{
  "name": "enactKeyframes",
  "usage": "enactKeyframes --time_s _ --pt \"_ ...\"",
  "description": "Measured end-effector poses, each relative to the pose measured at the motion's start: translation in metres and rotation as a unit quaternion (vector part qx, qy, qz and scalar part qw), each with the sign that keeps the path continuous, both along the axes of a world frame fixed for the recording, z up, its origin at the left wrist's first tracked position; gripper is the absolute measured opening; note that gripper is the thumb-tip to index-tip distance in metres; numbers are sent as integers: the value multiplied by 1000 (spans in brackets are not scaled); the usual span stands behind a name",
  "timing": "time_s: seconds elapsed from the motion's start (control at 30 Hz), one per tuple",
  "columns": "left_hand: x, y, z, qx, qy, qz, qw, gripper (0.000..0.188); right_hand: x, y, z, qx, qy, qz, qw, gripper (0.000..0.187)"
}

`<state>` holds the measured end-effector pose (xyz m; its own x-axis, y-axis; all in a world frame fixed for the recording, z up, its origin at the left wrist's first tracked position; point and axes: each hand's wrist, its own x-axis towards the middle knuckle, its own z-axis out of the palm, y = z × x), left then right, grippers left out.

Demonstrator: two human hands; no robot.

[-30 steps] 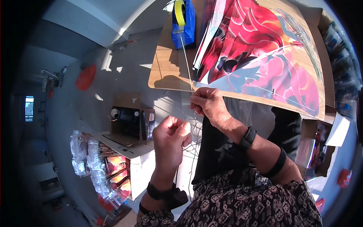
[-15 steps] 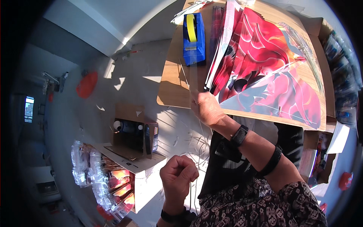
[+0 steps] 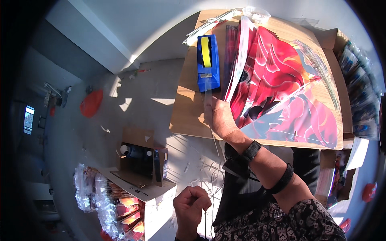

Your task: The recorder is assembling kites by taping thin supporting sticks onto patterned plastic kite sheets.

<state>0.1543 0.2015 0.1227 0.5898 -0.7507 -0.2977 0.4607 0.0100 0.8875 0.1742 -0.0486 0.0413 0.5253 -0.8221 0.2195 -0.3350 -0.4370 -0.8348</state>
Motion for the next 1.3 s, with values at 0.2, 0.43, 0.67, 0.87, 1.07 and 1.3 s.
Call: enactKeyframes --time_s 0.2,0.43,0.67,0.87,1.07,1.3 --pt "-2 0 -5 28 1 -33 999 8 7 -33 43 465 -338 -106 811 19" --pt "1 7 -21 32 23 -24 999 7 18 -50 36 468 -381 -113 789 13" --pt "8 43 -58 112 56 -29 992 7 11 -32 33 532 -362 -72 762 12" --pt "12 42 -65 114 69 -30 991 7 19 -42 34 419 -310 -133 843 17" --pt "12 48 -74 161 37 -78 983 6 30 -45 28 506 -222 -141 821 9" --pt "22 59 -93 132 16 -28 991 6 -36 -42 65 403 -315 -25 859 6"
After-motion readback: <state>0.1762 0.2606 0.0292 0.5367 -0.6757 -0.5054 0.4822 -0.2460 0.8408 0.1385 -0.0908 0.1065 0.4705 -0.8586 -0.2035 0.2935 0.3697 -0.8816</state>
